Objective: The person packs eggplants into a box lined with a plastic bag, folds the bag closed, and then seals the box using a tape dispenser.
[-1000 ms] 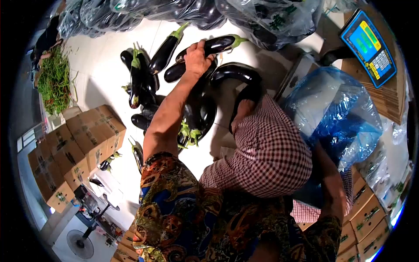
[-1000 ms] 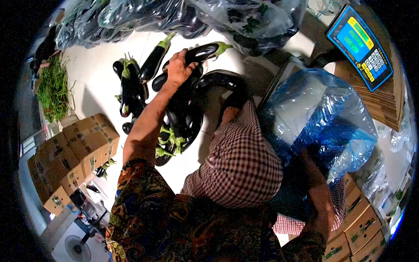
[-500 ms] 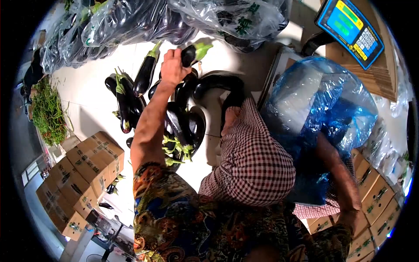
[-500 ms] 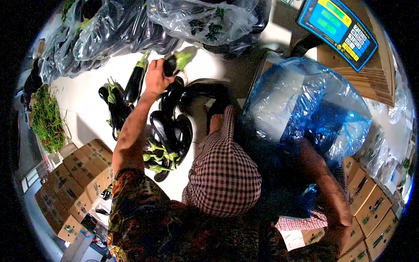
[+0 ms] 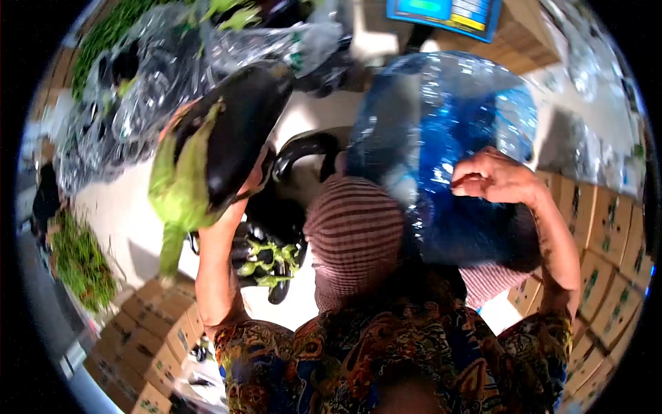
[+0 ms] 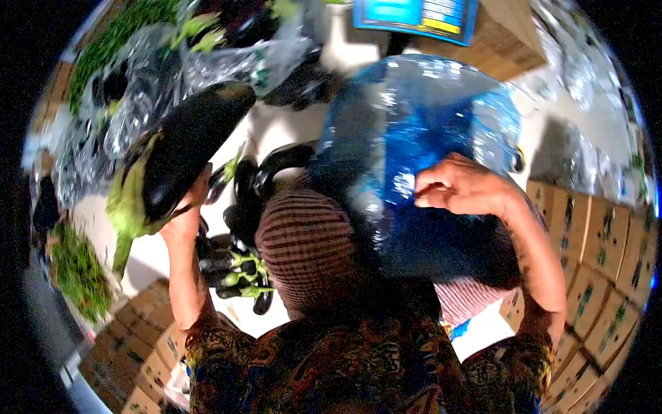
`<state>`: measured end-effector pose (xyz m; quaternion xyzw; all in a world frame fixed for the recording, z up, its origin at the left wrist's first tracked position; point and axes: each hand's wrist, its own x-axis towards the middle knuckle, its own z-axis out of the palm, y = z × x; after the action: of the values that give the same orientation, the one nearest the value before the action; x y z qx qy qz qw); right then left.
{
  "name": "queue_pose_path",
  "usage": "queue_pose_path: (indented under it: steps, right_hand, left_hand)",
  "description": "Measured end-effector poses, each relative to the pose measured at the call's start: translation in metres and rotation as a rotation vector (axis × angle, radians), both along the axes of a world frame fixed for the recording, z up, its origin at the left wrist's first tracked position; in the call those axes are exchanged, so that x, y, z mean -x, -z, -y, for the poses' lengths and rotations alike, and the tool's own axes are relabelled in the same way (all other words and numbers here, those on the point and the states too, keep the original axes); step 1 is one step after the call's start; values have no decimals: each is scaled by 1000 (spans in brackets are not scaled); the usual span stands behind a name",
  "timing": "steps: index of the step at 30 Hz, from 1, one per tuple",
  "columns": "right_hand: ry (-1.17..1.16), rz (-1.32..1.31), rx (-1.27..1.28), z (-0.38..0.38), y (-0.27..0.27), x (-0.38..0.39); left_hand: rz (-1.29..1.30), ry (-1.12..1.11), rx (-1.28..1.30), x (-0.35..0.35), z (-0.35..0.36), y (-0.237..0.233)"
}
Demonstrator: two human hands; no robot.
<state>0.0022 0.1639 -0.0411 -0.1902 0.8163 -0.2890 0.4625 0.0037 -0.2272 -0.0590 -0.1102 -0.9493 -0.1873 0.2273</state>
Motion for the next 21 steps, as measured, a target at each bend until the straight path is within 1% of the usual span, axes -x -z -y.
queue_pose_path:
  steps: [1, 2, 3, 4, 5, 7, 8, 9, 10, 11, 12, 13, 15, 16, 19, 21]
  right_hand:
    - [40, 20, 48, -4, -6, -6]
    - [144, 133, 120, -14, -4, -11]
    - [355, 228, 303, -13, -14, -20]
    - [494, 171, 485, -12, -17, -28]
    - [623, 109, 671, -9, -16, -35]
    - [969, 495, 928, -4, 1, -32]
    - [1030, 629, 1064, -1, 5, -33]
    - [1075, 670, 1166, 3, 6, -34]
    - [1114, 713, 1270, 7, 6, -35]
    - [1287, 623, 1228, 15, 0, -39]
    - [1216, 655, 1233, 5, 19, -40]
    - [1230, 594, 1096, -2, 22, -45]
    - [1277, 589, 878, -22, 43, -54]
    - [1370, 530, 787, -25, 49, -56]
    - [1343, 601, 883, -39, 63, -51]
    - [1371, 567, 904, -37, 67, -46]
  left_hand:
    - [19, 37, -46, 2, -9, -7]
    - [-6, 80, -80, 3, -20, -14]
    - [-121, 164, -109, 8, -32, -18]
    - [-99, 349, -346, 17, -48, -32]
    - [-61, 445, -333, 19, -69, -35]
    - [30, 637, -315, 23, -112, -41]
    - [-40, 839, -319, 27, -128, -34]
    - [-94, 1049, -317, 30, -145, -26]
    - [-144, 1137, -107, 22, -167, -43]
    - [-58, 1184, -25, 14, -183, -40]
    - [5, 1215, 12, 10, -193, -35]
    - [65, 1247, 46, 7, -199, -32]
    - [327, 1249, 76, 1, -196, -28]
    - [464, 1250, 93, 0, -191, -27]
    - [611, 1178, 151, -1, -183, -25]
    - [657, 1153, 176, -4, -181, -27]
